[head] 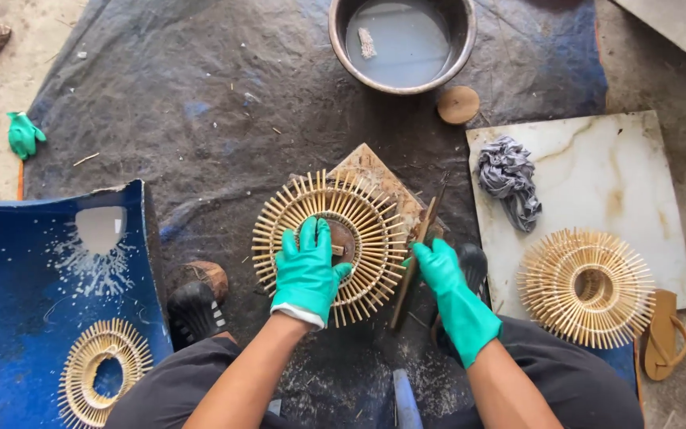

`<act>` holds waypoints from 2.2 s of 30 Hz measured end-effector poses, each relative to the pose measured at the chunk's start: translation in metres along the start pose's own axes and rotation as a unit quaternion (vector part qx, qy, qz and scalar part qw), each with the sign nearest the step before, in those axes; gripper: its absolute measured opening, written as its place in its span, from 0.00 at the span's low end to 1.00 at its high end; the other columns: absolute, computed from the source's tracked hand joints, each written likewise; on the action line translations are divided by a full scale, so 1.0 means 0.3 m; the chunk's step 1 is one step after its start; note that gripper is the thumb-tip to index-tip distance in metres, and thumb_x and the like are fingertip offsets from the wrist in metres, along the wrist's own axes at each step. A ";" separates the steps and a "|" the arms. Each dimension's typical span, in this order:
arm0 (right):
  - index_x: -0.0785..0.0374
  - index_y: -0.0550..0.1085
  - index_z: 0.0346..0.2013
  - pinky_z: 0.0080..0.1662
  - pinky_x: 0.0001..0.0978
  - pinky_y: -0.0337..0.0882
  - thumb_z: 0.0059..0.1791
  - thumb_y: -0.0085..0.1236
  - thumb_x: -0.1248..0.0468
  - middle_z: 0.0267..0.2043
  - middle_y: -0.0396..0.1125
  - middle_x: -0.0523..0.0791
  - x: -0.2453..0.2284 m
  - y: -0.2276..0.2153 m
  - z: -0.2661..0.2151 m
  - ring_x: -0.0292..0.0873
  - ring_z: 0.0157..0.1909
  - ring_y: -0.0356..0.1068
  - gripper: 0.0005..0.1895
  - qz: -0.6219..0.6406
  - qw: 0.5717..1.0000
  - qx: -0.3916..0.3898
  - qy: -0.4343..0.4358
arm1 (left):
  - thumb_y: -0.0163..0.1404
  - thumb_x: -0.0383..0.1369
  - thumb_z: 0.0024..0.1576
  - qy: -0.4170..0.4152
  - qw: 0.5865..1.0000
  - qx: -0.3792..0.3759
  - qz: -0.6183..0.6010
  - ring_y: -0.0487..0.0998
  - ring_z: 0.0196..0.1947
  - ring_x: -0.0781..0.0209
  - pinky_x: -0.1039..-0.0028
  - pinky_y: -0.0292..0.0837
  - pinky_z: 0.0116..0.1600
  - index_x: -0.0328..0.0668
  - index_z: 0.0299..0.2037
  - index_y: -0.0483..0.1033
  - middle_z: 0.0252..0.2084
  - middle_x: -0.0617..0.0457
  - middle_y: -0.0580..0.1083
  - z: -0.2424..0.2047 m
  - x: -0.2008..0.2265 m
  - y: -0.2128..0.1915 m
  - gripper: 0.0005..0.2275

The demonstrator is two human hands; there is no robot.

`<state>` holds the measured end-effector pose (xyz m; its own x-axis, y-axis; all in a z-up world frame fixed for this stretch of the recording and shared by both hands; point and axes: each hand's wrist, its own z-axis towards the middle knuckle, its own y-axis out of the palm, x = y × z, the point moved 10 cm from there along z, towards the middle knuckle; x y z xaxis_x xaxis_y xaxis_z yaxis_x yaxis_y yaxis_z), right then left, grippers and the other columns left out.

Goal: The worker is using a long metal scraper to smooth and refine the inner edges of a bamboo lampshade structure.

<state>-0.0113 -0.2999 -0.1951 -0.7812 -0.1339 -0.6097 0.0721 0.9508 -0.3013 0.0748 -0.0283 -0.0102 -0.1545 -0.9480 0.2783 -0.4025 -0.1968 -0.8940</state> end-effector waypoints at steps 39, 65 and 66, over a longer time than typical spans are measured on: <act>0.59 0.67 0.68 0.17 0.30 0.66 0.52 0.48 0.58 0.38 0.79 0.54 -0.204 0.089 -0.690 0.39 0.17 0.68 0.28 0.252 0.961 -0.105 0.035 | 0.58 0.44 0.54 -0.010 0.997 -0.069 -0.025 0.49 0.70 0.26 0.39 0.58 0.64 0.58 0.71 0.59 0.76 0.47 0.48 -0.015 0.009 -0.016 0.34; 0.58 0.67 0.68 0.16 0.30 0.63 0.53 0.43 0.59 0.36 0.78 0.53 -0.074 0.010 -0.785 0.38 0.14 0.63 0.27 0.297 0.951 -0.057 0.070 | 0.60 0.45 0.51 -0.006 0.999 -0.027 -0.038 0.53 0.67 0.27 0.40 0.62 0.60 0.55 0.68 0.64 0.73 0.43 0.53 -0.030 -0.002 -0.001 0.33; 0.58 0.67 0.68 0.16 0.30 0.63 0.53 0.43 0.59 0.36 0.78 0.53 -0.074 0.005 -0.777 0.38 0.14 0.63 0.27 0.297 0.951 -0.056 0.065 | 0.60 0.45 0.51 -0.004 0.999 -0.022 -0.038 0.53 0.67 0.27 0.40 0.62 0.60 0.55 0.68 0.64 0.73 0.43 0.53 -0.015 -0.001 0.007 0.33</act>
<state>-0.1385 -0.2304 -0.0112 -0.6938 0.4655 -0.5495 0.4638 0.8725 0.1535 0.0701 -0.0274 -0.0106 -0.1152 -0.9330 0.3411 -0.4513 -0.2568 -0.8547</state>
